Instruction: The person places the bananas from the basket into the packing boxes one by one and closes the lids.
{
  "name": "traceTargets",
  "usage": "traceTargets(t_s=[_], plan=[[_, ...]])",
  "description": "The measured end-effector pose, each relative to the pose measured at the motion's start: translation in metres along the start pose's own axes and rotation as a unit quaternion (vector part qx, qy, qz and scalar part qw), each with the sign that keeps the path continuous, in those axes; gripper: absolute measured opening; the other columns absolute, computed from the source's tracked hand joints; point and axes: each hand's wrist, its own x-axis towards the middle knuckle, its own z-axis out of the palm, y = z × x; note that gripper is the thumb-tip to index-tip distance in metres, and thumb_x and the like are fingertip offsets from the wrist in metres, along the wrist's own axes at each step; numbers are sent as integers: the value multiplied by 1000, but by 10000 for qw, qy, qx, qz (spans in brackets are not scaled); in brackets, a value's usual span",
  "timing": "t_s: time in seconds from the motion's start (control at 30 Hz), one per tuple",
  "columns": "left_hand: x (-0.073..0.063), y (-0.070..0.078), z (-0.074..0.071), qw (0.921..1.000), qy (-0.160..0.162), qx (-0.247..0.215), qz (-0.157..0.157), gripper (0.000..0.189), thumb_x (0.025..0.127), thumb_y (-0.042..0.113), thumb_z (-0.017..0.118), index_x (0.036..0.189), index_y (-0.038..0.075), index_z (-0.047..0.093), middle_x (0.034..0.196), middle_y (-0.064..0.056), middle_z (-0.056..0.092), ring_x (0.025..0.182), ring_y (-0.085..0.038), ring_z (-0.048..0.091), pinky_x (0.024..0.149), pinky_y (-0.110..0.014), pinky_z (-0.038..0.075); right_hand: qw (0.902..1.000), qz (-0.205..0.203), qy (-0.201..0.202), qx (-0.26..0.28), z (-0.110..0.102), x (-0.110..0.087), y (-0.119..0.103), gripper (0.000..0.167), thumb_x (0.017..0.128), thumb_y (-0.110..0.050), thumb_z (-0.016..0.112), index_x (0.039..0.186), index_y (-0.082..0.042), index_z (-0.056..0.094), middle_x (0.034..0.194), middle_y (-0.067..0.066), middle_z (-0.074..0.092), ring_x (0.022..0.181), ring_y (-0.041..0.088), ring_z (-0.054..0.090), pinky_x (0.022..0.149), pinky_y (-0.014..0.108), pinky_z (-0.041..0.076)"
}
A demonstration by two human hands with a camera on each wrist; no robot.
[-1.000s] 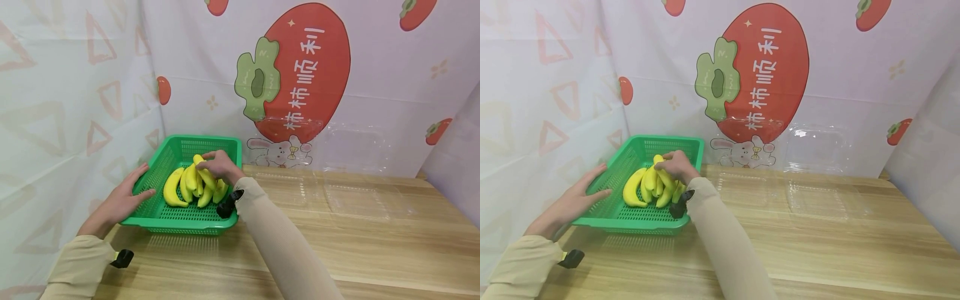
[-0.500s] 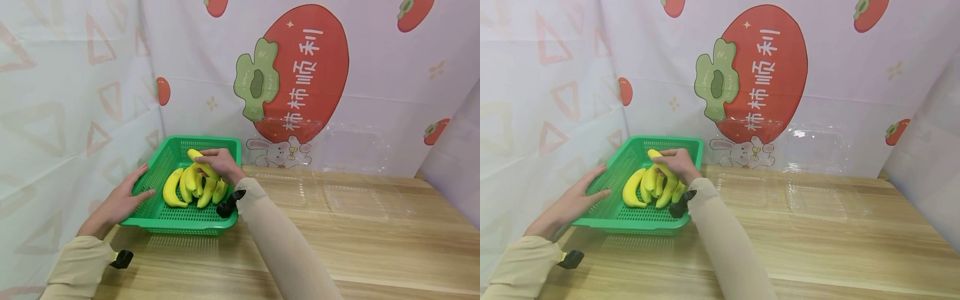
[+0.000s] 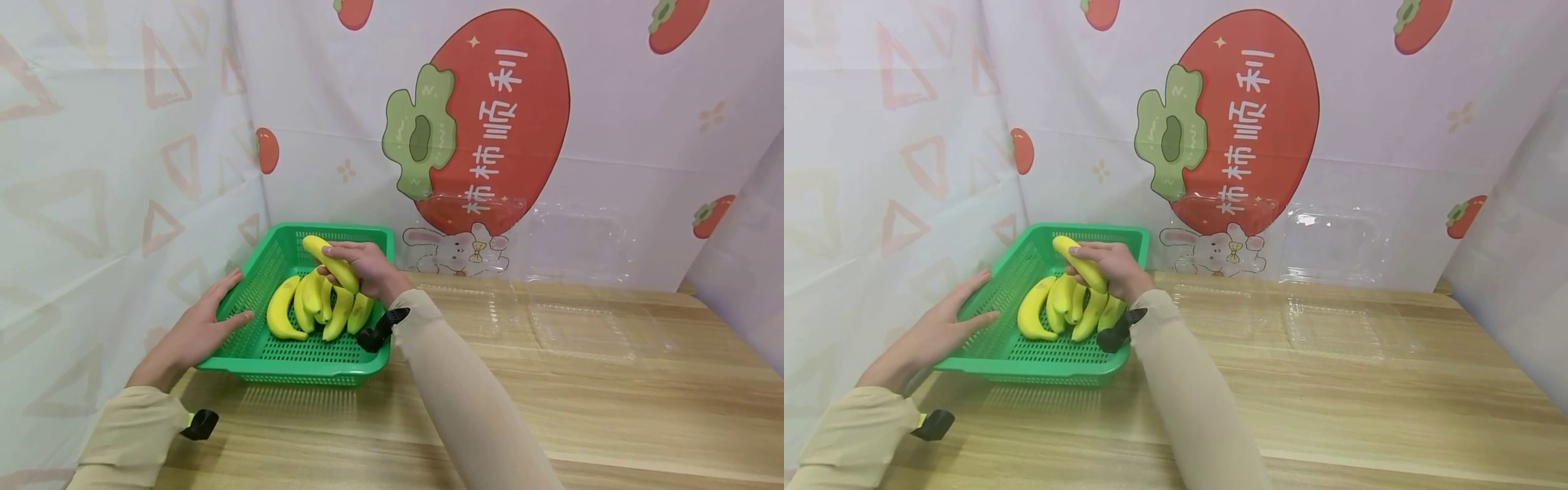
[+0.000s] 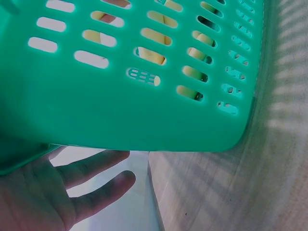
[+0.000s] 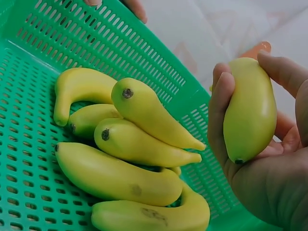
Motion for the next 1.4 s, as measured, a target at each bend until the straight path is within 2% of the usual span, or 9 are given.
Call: traceTargets(t_s=[0.13, 0.23, 0.33, 0.47, 0.6, 0.7, 0.9, 1.17, 1.4], plan=[[0, 0, 0, 10000, -19, -3, -20, 87, 110, 38, 59, 173, 14, 5, 180, -16, -2, 160, -59, 3, 116, -84, 17, 9998, 58, -212, 25, -2, 1, -1, 46, 109, -22, 62, 152, -5, 57, 133, 20, 69, 87, 11, 74, 68, 18, 60], [0, 1, 0, 10000, -19, -23, -24, 88, 109, 38, 60, 173, 14, 5, 180, -16, -2, 161, -58, 3, 117, -84, 17, 9992, 102, -358, 111, -4, 0, -2, 43, 110, -22, 61, 149, -5, 59, 123, 13, 69, 87, 11, 73, 69, 18, 60], [-1, 2, 0, 10000, -4, -4, -21, 88, 109, 37, 61, 173, 13, 5, 180, -16, -2, 161, -58, 4, 117, -84, 17, 9987, 151, -473, 137, -4, 0, -4, 43, 110, -22, 60, 149, -5, 58, 132, 19, 67, 87, 12, 73, 69, 18, 60], [0, 3, -2, 9999, 19, 106, 6, 87, 109, 38, 60, 173, 13, 6, 180, -17, 0, 160, -59, 6, 117, -83, 18, 9991, 246, -359, -17, -3, -1, -7, 50, 108, -19, 63, 155, -5, 53, 144, 26, 63, 86, 14, 75, 69, 20, 61], [0, 3, -4, 9997, 57, 235, 34, 88, 109, 37, 61, 173, 11, 6, 180, -17, 1, 160, -58, 7, 118, -82, 19, 9994, 261, -179, -171, -3, -4, -10, 56, 107, -17, 66, 158, -4, 48, 145, 28, 62, 85, 16, 76, 69, 22, 62], [0, 3, -4, 9995, 77, 292, 46, 88, 109, 35, 62, 173, 10, 7, 180, -19, 2, 160, -59, 9, 118, -82, 20, 9993, 252, -166, -209, -3, -7, -13, 56, 106, -17, 67, 158, -3, 49, 141, 27, 65, 84, 16, 76, 70, 22, 62], [-2, 1, -4, 9995, 86, 294, 31, 88, 109, 35, 62, 172, 9, 7, 179, -20, 3, 160, -59, 9, 117, -82, 20, 9987, 296, -224, -358, -8, -15, -20, 49, 106, -15, 66, 152, -1, 55, 119, 17, 71, 83, 16, 75, 69, 22, 62], [-1, 2, -2, 9997, 39, 255, 24, 88, 109, 38, 61, 173, 10, 7, 180, -18, 2, 160, -58, 7, 118, -83, 18, 9980, 230, -156, -570, -24, -28, -24, 47, 107, -17, 65, 151, -2, 57, 143, 29, 62, 87, 17, 75, 75, 24, 63], [-1, 4, -1, 9996, 17, 267, 22, 87, 109, 35, 61, 172, 9, 7, 180, -18, 2, 160, -58, 6, 118, -82, 19, 9978, 77, -85, -645, -34, -42, -25, 46, 108, -16, 64, 151, -2, 57, 146, 32, 58, 90, 20, 75, 76, 23, 63]])
